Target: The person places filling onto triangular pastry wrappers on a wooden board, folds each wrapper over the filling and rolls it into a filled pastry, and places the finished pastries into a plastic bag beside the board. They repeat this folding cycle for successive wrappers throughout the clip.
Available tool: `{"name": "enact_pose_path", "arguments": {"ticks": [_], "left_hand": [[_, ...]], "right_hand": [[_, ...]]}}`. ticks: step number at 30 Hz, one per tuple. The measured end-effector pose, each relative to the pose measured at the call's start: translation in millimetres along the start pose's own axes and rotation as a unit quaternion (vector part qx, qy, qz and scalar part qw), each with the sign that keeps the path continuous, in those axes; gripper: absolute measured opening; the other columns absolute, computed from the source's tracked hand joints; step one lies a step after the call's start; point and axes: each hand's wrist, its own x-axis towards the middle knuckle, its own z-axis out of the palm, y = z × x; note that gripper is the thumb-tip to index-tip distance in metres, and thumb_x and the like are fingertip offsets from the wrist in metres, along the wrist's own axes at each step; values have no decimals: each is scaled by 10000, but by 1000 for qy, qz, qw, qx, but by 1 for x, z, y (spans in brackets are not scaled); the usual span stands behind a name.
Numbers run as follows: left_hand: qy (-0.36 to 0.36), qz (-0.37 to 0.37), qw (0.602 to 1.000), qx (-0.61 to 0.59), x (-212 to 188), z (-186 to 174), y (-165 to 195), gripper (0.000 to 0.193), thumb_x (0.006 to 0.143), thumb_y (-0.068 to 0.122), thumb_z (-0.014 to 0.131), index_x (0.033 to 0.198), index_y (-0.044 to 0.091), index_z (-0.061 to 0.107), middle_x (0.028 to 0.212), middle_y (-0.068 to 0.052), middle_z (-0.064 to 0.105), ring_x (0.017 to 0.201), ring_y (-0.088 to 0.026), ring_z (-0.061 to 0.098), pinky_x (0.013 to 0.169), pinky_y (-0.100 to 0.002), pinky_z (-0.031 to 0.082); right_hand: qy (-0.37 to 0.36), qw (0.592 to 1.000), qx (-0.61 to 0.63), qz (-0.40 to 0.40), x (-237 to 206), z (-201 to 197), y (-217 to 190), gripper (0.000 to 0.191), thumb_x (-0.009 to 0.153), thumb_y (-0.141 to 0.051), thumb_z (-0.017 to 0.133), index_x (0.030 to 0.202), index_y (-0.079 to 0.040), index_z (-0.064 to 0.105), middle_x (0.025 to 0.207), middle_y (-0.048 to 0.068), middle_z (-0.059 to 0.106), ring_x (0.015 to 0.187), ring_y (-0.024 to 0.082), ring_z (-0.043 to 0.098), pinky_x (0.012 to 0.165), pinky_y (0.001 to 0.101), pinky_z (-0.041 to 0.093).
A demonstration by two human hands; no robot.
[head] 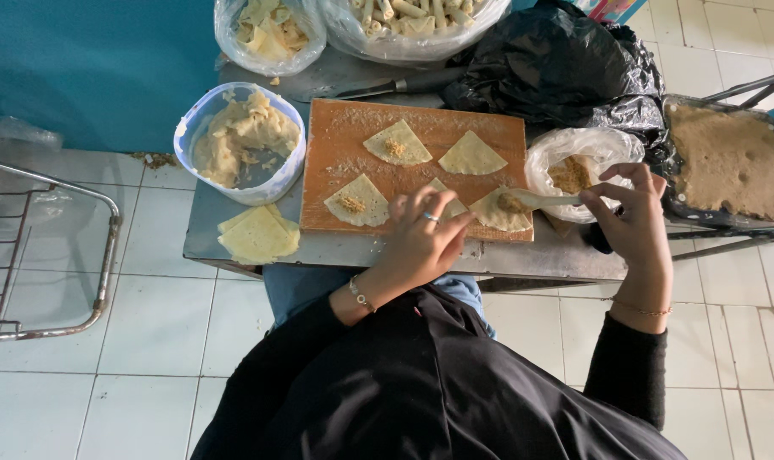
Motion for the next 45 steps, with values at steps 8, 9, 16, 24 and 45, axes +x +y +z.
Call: {"name": "enact_pose_path", "arguments": {"ticks": [8, 9, 16, 24, 45], "left_hand": [[-46, 31, 998, 22, 23, 23, 9, 482, 868, 133, 736, 1345, 173, 680, 1476, -150, 455, 1370, -322, 417, 1060, -589, 299], [-58, 27, 998, 21, 24, 24, 11, 504, 858, 110, 739, 1355, 168, 677, 1485, -143, 458, 1382, -312, 417, 1054, -582, 297], [-71, 29, 996, 50, 29, 28, 14, 537, 831, 92, 727, 1364, 133, 678, 1478, -151, 459, 1376, -325, 404, 1052, -570, 266], [-78, 32, 994, 64, 27, 26, 12, 520, 834, 124, 734, 1352, 137, 689, 1479, -135, 448, 1385, -305, 399, 1067, -551, 264], [-108, 32, 991, 65, 22, 43, 11, 486, 890, 113, 672, 1367, 207, 681, 1520, -141, 426, 1421, -314, 363, 1112, -604, 221]], "right_hand": [[32, 999, -19, -21, -2, 7, -6, 146, 914, -259, 854, 963, -134, 797, 1263, -9, 589, 1301, 273, 420, 1069, 414, 448], [32, 999, -22, -20, -3, 7, -5, 146, 912, -260, 857, 960, -136, 798, 1250, -10, 589, 1303, 275, 421, 1069, 416, 446], [37, 999, -33, -12, -3, 11, -2, 156, 900, -267, 869, 989, -157, 804, 1259, -20, 585, 1294, 284, 412, 1063, 421, 422], [35, 999, -32, -13, -4, 13, -1, 130, 898, -246, 868, 953, -148, 802, 1291, -19, 581, 1306, 284, 408, 1088, 433, 402], [32, 999, -22, -21, -5, 7, -4, 124, 891, -226, 866, 952, -140, 800, 1226, 0, 588, 1309, 289, 417, 1093, 422, 423]]}}
